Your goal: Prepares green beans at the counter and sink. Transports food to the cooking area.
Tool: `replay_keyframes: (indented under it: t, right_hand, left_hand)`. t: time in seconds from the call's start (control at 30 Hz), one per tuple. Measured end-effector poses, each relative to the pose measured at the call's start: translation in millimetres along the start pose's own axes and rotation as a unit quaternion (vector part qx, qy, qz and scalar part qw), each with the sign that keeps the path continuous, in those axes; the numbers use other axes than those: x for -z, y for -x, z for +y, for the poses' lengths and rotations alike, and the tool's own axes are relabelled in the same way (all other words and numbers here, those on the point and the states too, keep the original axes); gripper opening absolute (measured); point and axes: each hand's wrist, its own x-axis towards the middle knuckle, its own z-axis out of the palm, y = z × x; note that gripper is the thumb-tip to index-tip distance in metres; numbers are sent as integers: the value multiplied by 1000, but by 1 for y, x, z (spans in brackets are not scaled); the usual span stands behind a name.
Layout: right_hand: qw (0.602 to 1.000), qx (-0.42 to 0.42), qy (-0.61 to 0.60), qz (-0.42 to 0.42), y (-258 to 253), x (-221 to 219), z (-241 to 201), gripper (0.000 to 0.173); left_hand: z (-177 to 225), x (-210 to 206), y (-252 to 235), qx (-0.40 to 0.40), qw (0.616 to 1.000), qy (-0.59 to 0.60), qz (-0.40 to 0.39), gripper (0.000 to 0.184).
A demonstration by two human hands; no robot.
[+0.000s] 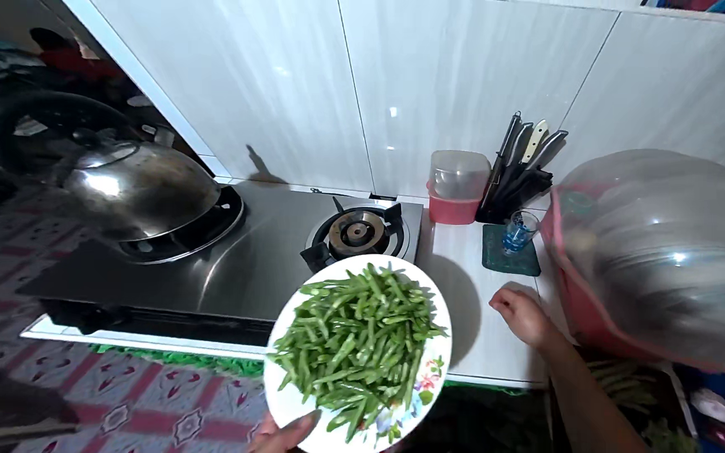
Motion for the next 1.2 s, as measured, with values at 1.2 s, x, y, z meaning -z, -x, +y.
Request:
replay_keyframes:
  t: [1.2]
  right_hand:
    - [935,-296,-192,24,45,-21,58,24]
  left_hand:
    - [-203,50,-165,157,943,-286,-62,83]
